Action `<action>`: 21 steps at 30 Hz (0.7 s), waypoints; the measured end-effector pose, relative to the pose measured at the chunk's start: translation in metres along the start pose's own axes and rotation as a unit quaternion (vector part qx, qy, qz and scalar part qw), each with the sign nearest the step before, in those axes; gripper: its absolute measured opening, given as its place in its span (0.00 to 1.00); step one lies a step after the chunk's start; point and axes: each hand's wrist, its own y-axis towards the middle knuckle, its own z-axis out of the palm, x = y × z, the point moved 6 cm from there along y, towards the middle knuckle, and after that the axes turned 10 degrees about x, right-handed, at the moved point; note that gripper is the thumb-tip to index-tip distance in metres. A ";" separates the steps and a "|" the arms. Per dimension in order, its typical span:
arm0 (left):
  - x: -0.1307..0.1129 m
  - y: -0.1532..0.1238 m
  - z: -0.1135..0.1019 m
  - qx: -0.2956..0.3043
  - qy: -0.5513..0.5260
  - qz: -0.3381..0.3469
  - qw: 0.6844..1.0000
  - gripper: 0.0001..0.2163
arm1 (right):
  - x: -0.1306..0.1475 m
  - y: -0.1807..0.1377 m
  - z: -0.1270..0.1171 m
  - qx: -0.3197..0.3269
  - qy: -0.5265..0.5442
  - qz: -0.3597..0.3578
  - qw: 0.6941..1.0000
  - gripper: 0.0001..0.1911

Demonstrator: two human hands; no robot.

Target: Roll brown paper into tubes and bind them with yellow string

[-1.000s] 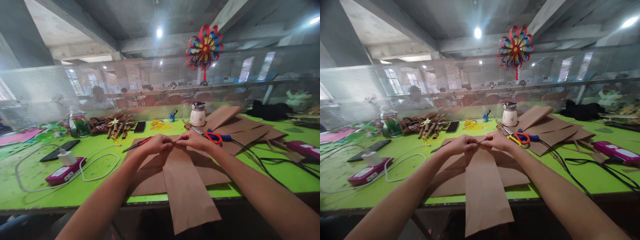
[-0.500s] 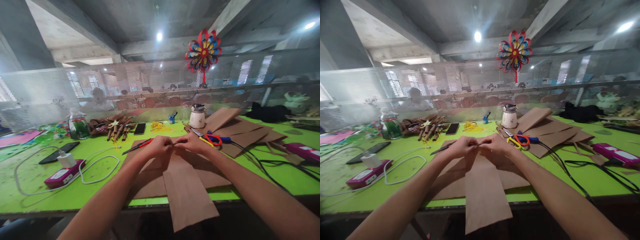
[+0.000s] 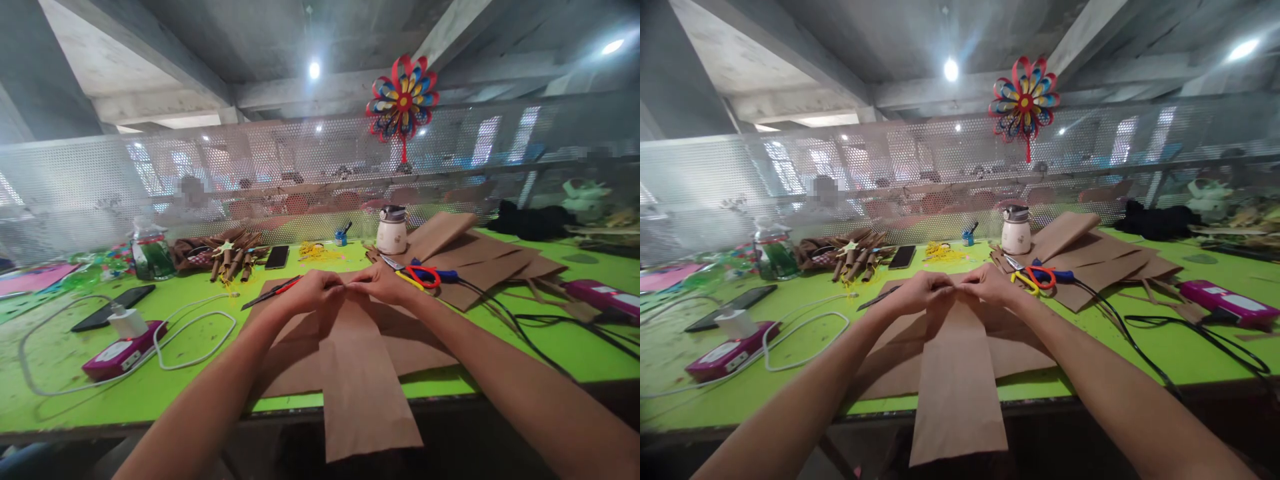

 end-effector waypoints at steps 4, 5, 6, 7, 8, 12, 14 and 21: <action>0.000 -0.001 -0.001 0.013 0.009 0.018 1.000 0.12 | 0.004 0.000 0.001 0.002 -0.018 -0.019 1.000 0.15; -0.001 -0.001 -0.001 0.013 0.011 0.021 1.000 0.11 | 0.006 0.000 0.001 0.005 -0.022 -0.021 1.000 0.15; -0.002 -0.001 -0.001 0.012 0.011 0.023 1.000 0.11 | 0.007 0.000 0.001 0.010 -0.028 -0.024 0.999 0.14; -0.002 -0.001 -0.001 0.012 0.009 0.025 1.000 0.11 | 0.009 0.000 0.001 0.016 -0.036 -0.029 0.999 0.13; -0.003 -0.001 -0.001 0.011 0.002 0.027 1.000 0.11 | 0.011 -0.001 0.001 0.021 -0.044 -0.035 0.998 0.13; -0.003 -0.001 -0.001 0.013 -0.045 0.040 0.998 0.11 | 0.015 -0.002 0.000 0.034 -0.034 -0.054 0.997 0.12; -0.002 -0.001 -0.001 0.015 -0.057 0.045 0.997 0.11 | 0.015 -0.002 0.000 0.041 -0.008 -0.058 0.997 0.12; 0.004 -0.001 -0.002 0.028 -0.068 0.025 0.997 0.13 | 0.015 -0.002 0.001 0.049 -0.048 -0.045 0.997 0.14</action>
